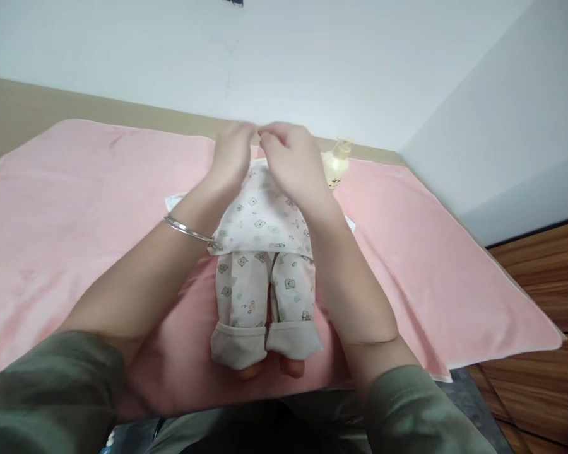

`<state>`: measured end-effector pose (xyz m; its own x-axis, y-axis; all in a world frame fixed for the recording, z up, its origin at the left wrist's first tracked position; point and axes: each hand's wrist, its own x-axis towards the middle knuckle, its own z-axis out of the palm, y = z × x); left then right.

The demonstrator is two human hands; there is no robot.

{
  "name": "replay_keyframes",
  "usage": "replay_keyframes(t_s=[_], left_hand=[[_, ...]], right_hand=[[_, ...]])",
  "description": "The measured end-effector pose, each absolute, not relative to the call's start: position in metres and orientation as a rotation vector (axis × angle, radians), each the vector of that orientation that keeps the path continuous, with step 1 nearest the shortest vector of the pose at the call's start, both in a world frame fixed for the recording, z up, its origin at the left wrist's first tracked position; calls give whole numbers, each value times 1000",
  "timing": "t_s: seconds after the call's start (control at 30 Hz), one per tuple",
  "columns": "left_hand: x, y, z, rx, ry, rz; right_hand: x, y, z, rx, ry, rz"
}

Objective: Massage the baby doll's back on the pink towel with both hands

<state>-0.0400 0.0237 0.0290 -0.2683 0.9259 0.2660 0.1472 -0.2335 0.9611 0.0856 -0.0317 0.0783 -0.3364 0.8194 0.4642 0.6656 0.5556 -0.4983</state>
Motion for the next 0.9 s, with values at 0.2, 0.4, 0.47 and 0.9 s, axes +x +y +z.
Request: replay_keyframes(t_s=[0.2,0.4,0.47,0.9], left_hand=[[-25,25,-20,1518,1597,1527],[-31,35,-42,1648,1640,1421],[-31,36,-44,1669,1651,1405],[-29,35,-46,1672,1659,1397]], right_hand=[[80,16,23,-1539,-2277,314],[72,21,0,-1503,-2382,86],[72,20,-4,-1526,-2314,114],[80,20,-8,-1504,-2327,120]])
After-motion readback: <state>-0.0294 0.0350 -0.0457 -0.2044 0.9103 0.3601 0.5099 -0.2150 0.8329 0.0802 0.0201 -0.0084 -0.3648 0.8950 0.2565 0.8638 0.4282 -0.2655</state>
